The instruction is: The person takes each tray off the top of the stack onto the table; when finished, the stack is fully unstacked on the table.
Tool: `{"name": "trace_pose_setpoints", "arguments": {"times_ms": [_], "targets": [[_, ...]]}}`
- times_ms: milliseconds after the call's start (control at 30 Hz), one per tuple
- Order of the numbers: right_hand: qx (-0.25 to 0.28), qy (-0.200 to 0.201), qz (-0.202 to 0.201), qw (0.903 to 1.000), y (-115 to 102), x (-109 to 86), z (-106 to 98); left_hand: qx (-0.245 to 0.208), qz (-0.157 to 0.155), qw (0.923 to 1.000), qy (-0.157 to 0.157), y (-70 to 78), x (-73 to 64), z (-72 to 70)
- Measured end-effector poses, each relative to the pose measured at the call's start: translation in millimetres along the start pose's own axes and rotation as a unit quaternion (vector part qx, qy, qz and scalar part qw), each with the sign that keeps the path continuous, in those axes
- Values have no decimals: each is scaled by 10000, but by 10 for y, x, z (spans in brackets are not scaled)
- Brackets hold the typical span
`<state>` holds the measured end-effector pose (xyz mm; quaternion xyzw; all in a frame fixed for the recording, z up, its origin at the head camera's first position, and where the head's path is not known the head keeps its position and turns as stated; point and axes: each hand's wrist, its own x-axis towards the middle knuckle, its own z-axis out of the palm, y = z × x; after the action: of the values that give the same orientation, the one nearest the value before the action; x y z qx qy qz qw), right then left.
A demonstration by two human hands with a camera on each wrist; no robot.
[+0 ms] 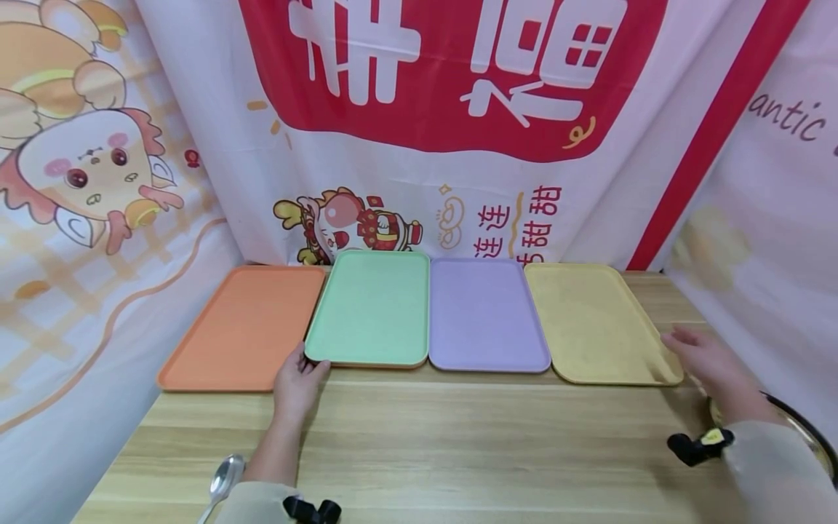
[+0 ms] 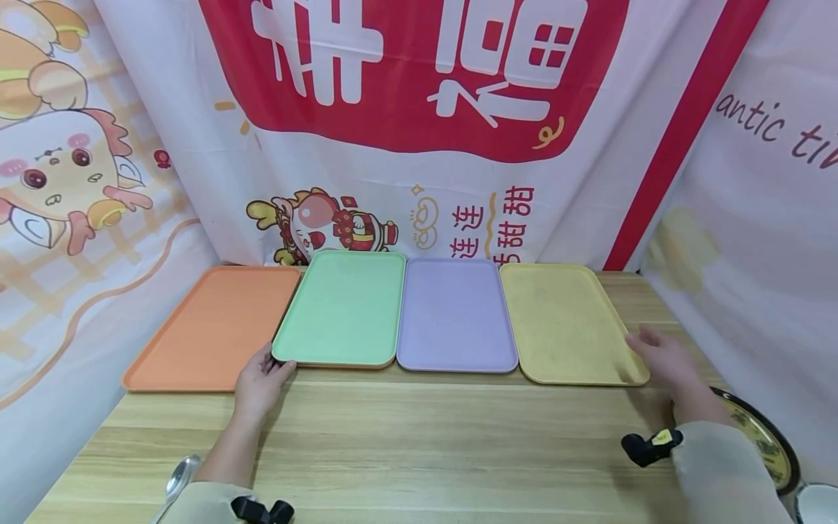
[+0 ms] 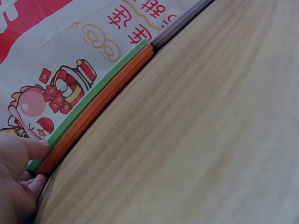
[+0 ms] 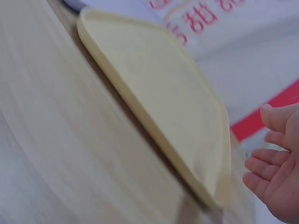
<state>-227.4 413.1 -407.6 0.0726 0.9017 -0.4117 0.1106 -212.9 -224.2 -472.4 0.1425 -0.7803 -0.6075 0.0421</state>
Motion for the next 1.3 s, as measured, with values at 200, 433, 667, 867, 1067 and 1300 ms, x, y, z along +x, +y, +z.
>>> {"name": "trace_pose_setpoints", "arguments": {"times_ms": [200,433,667,867,1067,1300], "targets": [[362,205,-700,9967,-297,104,307,-2,-12,10000,19,-4,5,-1],[1359,339,-1067,9844,-691,192,869,-33,-2,10000,51,-1,9,5],[1562,226,-1209,9800,-1088,243,1384,-22,-62,9999,94,7,11,10],[1585,90,-1275,9791,-1386,264,1815,-97,-38,9999,87,10,-2,9],[1509,89,-1612,9753,-1611,290,2263,-90,-36,9999,64,8,2,4],[1717,-253,-1645,9710,-1834,303,2666,-116,-35,9999,43,5,6,6]]}}
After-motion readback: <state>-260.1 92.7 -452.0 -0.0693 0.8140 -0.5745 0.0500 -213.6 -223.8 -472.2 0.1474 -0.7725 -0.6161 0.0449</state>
